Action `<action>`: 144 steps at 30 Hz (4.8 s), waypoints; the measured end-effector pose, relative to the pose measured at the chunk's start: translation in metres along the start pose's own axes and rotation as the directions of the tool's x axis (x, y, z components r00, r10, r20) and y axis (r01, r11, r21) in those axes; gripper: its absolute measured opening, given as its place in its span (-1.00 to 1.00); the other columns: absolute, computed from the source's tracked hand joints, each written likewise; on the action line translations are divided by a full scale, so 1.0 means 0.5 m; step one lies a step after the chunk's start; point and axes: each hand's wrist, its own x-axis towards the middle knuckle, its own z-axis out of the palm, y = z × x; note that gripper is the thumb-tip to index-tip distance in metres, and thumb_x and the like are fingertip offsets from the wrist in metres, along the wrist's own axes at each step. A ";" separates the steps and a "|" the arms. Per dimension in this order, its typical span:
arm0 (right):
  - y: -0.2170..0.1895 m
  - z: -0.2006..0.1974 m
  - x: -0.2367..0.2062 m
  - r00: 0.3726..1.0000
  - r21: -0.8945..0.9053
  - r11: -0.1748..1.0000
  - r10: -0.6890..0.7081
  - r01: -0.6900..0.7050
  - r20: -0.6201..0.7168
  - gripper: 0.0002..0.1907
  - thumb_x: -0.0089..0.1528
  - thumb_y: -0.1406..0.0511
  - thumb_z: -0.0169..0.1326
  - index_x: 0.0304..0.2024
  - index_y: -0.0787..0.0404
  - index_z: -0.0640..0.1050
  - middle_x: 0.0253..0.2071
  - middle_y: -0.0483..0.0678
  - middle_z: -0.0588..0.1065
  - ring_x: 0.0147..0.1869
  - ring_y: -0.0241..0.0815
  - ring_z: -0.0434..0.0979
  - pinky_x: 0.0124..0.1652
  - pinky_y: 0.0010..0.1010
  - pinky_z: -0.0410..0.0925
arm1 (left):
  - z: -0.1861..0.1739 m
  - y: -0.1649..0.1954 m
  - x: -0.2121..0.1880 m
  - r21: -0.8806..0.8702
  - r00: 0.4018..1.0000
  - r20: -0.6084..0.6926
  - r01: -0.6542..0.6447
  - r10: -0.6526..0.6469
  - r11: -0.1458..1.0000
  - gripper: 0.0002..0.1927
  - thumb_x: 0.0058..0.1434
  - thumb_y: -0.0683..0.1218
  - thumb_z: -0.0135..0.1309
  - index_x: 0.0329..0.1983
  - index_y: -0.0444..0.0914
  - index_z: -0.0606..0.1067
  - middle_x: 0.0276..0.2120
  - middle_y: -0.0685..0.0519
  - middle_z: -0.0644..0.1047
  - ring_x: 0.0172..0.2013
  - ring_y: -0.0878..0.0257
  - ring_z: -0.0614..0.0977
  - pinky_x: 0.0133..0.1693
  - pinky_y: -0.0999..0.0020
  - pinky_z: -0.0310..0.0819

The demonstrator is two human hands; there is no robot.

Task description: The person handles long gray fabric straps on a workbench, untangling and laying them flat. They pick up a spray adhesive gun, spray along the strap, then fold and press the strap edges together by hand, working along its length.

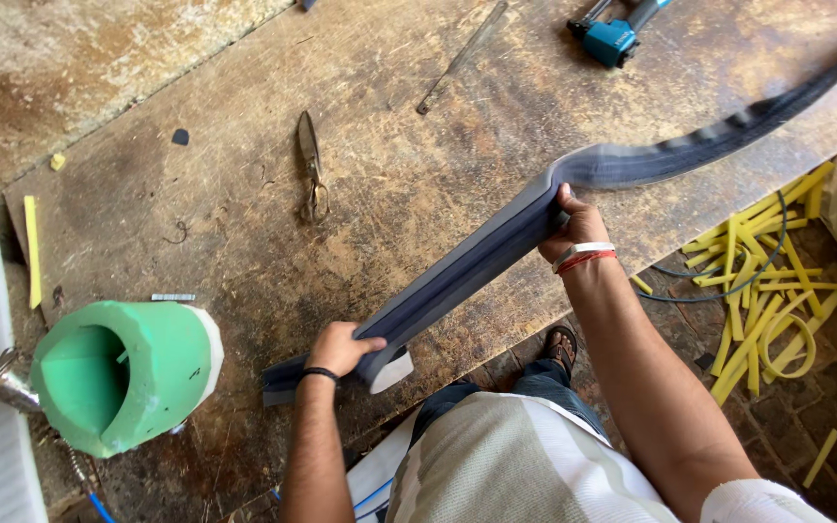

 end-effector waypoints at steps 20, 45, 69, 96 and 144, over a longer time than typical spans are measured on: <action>-0.032 -0.152 -0.061 0.982 -0.217 0.976 0.053 -0.013 0.181 -0.59 0.29 0.31 0.17 0.13 0.39 0.48 0.07 0.05 0.56 0.15 -0.04 0.55 0.29 -0.20 0.32 | 0.182 0.566 0.060 -0.007 0.906 -0.007 -0.424 0.424 0.906 -0.46 0.13 0.17 0.35 0.03 -0.26 0.59 -0.06 -0.18 0.68 -0.03 0.00 0.71 0.04 0.12 0.58; -0.380 -0.100 0.034 0.989 -0.271 0.958 0.122 -0.097 0.080 -0.47 0.29 0.31 0.07 0.26 0.45 0.33 0.18 0.20 0.48 0.33 0.08 0.44 0.41 -0.18 0.18 | 0.035 0.346 -0.105 -0.189 0.733 -0.552 0.353 -0.397 0.916 -0.24 0.20 -0.10 0.29 0.48 -0.07 0.32 0.09 -0.11 0.60 -0.08 -0.02 0.70 -0.02 0.03 0.59; -0.577 -0.122 0.149 0.998 0.086 0.995 -0.059 0.060 -0.009 -0.70 0.27 0.32 0.12 0.04 0.29 0.51 0.04 0.07 0.58 0.20 0.04 0.55 0.37 0.12 0.21 | 0.081 0.300 -0.055 -0.187 0.708 -0.555 0.404 -0.436 0.895 -0.63 0.25 0.06 0.27 0.11 -0.09 0.65 -0.03 -0.12 0.67 -0.07 -0.02 0.66 -0.02 0.10 0.49; -0.585 -0.091 0.191 0.992 0.205 0.975 -0.101 0.082 0.080 -0.71 0.26 0.25 0.16 -0.01 0.23 0.54 -0.10 0.01 0.59 0.03 0.02 0.61 0.30 0.17 0.33 | 0.125 0.342 -0.004 -0.211 0.974 -0.029 0.216 -0.227 0.953 -0.61 0.22 -0.01 0.22 0.07 -0.26 0.65 -0.12 -0.05 0.73 -0.11 0.17 0.66 0.05 0.23 0.45; -0.441 -0.043 0.212 0.952 -0.185 0.982 0.078 -0.023 0.297 -0.82 0.41 0.35 0.18 0.05 0.24 0.54 -0.14 -0.09 0.45 -0.09 -0.16 0.52 0.15 -0.27 0.46 | 0.173 0.382 -0.095 -0.394 0.904 -0.422 -0.119 -0.064 0.911 -0.76 0.27 -0.05 0.21 -0.12 -0.31 0.60 -0.33 0.04 0.63 -0.32 0.28 0.58 -0.20 0.30 0.49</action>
